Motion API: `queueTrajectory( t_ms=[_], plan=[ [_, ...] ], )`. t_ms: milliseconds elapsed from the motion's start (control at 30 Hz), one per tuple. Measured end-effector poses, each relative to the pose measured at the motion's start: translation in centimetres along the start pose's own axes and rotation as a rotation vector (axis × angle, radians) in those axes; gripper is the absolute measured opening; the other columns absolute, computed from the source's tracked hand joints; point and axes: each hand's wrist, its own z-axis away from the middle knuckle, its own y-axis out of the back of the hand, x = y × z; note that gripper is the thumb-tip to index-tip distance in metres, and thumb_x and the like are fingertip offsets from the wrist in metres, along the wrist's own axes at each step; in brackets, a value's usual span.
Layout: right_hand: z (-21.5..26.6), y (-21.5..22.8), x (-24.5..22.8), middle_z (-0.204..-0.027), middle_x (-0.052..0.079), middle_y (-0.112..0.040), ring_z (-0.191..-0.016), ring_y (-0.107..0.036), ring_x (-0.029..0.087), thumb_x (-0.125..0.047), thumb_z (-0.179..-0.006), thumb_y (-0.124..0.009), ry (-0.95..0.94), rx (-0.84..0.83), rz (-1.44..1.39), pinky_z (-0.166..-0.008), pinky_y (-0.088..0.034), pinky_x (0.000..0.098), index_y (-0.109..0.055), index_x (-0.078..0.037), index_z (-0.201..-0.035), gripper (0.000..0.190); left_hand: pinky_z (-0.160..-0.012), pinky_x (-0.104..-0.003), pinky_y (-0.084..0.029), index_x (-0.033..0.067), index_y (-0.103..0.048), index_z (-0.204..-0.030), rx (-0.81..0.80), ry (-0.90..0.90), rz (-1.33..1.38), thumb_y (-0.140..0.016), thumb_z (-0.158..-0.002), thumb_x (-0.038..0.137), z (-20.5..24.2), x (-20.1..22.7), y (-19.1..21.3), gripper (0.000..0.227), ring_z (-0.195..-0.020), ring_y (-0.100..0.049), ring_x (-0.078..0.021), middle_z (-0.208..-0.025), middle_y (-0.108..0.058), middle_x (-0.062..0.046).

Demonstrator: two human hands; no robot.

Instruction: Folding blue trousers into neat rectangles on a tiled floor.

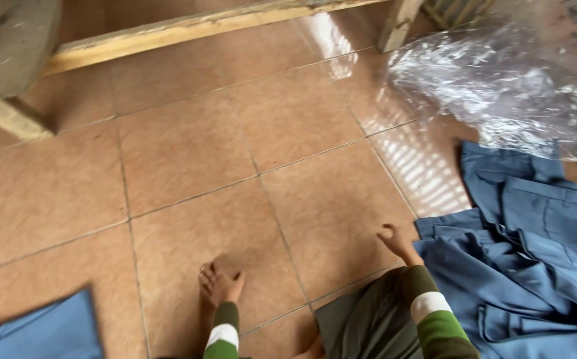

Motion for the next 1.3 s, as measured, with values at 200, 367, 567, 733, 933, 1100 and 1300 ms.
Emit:
queueTrajectory(
  t_ms=[200,367,567,733,933,1100,1300],
  plan=[
    [3.1,14.0,9.4,-0.159,0.029,-0.043,-0.15,-0.024,0.052,-0.054,-0.073,-0.074,-0.441,0.512,0.701,-0.105,-0.01,0.082,-0.067,-0.01,-0.131,0.073,-0.122,-0.056,-0.014,0.0197,-0.017,-0.161,0.005,0.072,-0.035,-0.068,-0.07,0.065,-1.0,-0.5,-1.9,0.114,-0.157,-0.005,-0.0369,-0.172,-0.003,-0.017],
    [8.0,19.9,16.1,-0.166,0.043,-0.011,-0.149,-0.009,0.063,-0.03,-0.076,-0.067,-0.57,0.553,0.593,-0.111,-0.001,0.0715,-0.05,-0.001,-0.151,0.082,-0.121,-0.053,-0.016,0.022,-0.015,-0.163,0.049,0.041,-0.049,-0.062,-0.072,0.067,-0.1,-0.3,-1.8,0.111,-0.157,-0.008,-0.0359,-0.172,-0.004,-0.017],
    [8.3,20.5,18.0,-0.143,0.048,-0.04,-0.119,-0.047,0.058,-0.022,-0.083,-0.06,-0.606,0.519,0.704,-0.109,-0.013,0.0611,-0.032,0.008,-0.164,0.091,-0.124,-0.048,-0.012,0.0228,-0.012,-0.164,0.039,0.015,-0.085,-0.053,-0.078,0.071,0.8,-0.5,-1.4,0.107,-0.158,-0.004,-0.0323,-0.172,-0.002,-0.015],
    [6.6,20.2,22.5,-0.143,0.041,-0.053,-0.13,-0.047,0.053,-0.013,-0.084,-0.058,-0.732,0.414,0.78,-0.113,-0.012,0.0652,-0.031,0.019,-0.158,0.085,-0.123,-0.047,-0.012,0.0232,-0.012,-0.164,0.067,-0.007,-0.112,-0.05,-0.078,0.074,0.6,-0.9,-1.9,0.107,-0.157,-0.007,-0.0326,-0.172,-0.004,-0.014],
    [7.6,23.0,18.1,-0.124,0.028,-0.074,-0.103,-0.067,0.04,-0.018,-0.093,-0.06,-0.838,0.237,0.794,-0.102,-0.03,0.0574,-0.083,0.005,-0.114,0.039,-0.124,-0.047,-0.011,0.0241,-0.007,-0.164,0.003,0.021,-0.136,-0.047,-0.08,0.075,0.5,-0.8,-1.8,0.106,-0.158,-0.002,-0.0311,-0.173,0.001,-0.013],
    [8.4,24.1,15.5,-0.112,0.026,-0.077,-0.096,-0.066,0.038,-0.017,-0.091,-0.057,-0.85,0.241,0.64,-0.095,-0.03,0.0484,-0.082,0.007,-0.11,0.04,-0.124,-0.049,-0.009,0.0213,-0.008,-0.164,-0.014,0.03,-0.103,-0.049,-0.081,0.069,0.5,-0.5,-1.5,0.104,-0.158,0.001,-0.0331,-0.172,0.003,-0.017],
    [8.1,25.0,14.7,-0.111,0.032,-0.077,-0.1,-0.065,0.043,-0.017,-0.094,-0.052,-0.884,0.241,0.461,-0.105,-0.024,0.0538,-0.081,0.012,-0.108,0.044,-0.058,-0.03,-0.058,0.0159,-0.035,-0.157,0.021,0.166,0.043,-0.062,-0.089,0.052,2.0,5.9,0.6,0.081,-0.122,-0.058,-0.0423,-0.168,-0.011,-0.024]
  ],
)
